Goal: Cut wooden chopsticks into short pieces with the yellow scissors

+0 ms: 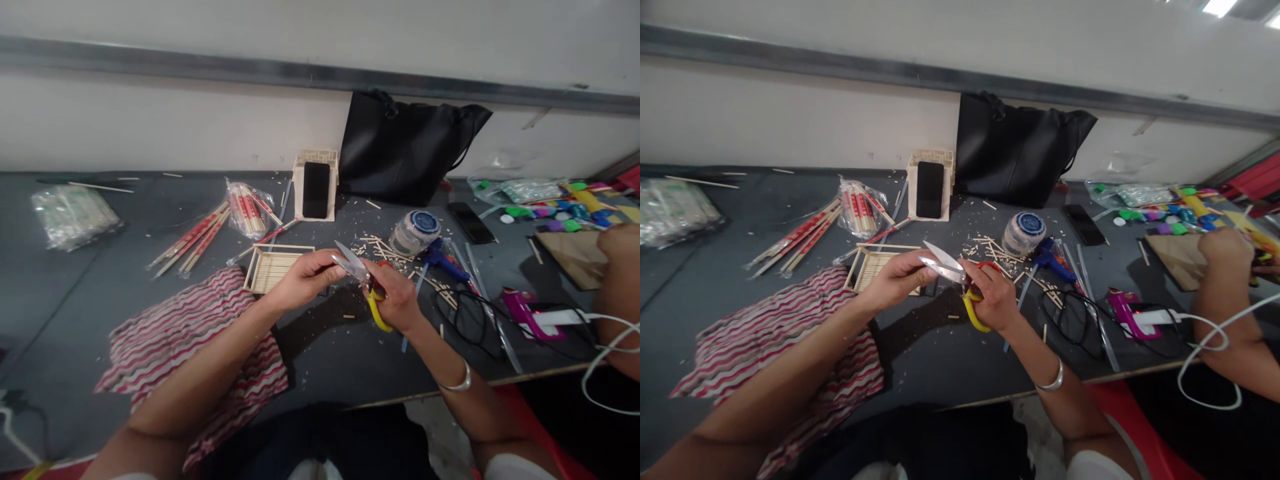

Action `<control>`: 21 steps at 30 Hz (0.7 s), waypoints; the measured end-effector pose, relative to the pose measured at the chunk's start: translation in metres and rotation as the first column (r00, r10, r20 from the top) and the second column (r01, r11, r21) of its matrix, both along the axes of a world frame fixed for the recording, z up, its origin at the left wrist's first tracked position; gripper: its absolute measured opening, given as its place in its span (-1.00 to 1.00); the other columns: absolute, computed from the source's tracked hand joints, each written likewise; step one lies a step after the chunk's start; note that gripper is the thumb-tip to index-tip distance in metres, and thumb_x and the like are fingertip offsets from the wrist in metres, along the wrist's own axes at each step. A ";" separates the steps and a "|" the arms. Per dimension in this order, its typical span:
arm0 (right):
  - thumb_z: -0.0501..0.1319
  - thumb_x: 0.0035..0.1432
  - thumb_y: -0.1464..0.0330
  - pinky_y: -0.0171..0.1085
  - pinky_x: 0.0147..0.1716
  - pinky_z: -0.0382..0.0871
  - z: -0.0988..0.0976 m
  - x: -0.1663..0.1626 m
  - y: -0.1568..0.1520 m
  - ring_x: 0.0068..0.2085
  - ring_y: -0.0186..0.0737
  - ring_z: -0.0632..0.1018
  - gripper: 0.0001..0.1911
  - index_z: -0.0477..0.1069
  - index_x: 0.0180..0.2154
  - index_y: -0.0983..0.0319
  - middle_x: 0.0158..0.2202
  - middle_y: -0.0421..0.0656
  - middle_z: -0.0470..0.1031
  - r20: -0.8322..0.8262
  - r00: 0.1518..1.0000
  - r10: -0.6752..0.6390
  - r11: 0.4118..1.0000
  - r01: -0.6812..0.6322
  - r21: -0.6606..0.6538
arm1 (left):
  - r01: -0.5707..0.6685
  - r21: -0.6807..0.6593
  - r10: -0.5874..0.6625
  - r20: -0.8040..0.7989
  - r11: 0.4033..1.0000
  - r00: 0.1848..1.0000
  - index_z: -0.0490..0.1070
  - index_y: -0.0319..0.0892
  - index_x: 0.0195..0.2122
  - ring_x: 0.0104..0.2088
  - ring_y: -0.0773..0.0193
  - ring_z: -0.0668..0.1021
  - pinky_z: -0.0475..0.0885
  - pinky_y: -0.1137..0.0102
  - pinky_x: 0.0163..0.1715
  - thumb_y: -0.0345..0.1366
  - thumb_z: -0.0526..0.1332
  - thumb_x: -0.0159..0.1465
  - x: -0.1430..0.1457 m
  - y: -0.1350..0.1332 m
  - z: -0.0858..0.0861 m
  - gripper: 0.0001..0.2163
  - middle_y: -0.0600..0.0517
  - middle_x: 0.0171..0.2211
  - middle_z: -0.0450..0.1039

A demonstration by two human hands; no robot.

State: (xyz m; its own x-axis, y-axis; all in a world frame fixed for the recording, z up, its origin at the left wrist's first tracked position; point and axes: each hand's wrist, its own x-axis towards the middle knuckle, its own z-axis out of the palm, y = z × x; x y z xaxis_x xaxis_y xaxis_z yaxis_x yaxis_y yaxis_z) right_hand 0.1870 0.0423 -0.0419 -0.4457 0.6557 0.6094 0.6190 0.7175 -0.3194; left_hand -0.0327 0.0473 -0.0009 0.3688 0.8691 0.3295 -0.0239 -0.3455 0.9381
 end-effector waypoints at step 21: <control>0.31 0.14 0.26 -0.35 -0.50 0.43 0.008 -0.019 -0.013 -0.49 -0.37 0.48 -0.60 0.44 0.04 0.09 -0.40 -0.28 0.51 -0.615 0.759 -0.211 0.790 -0.238 -0.565 | -0.099 -0.295 0.128 0.080 0.950 0.989 0.63 -0.22 -0.36 -0.51 0.41 0.47 0.41 0.50 -0.47 -0.16 0.43 0.12 0.026 -0.010 -0.021 -0.79 0.02 -0.45 0.58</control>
State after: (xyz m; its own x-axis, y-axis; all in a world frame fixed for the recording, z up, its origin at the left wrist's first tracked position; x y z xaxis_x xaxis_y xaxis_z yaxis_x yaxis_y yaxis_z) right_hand 0.1677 0.0296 -0.0342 -0.1254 0.9629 0.2388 0.1058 0.2523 -0.9618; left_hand -0.0069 0.0371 -0.0217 0.2408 0.9667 0.0866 -0.0957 -0.0651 0.9933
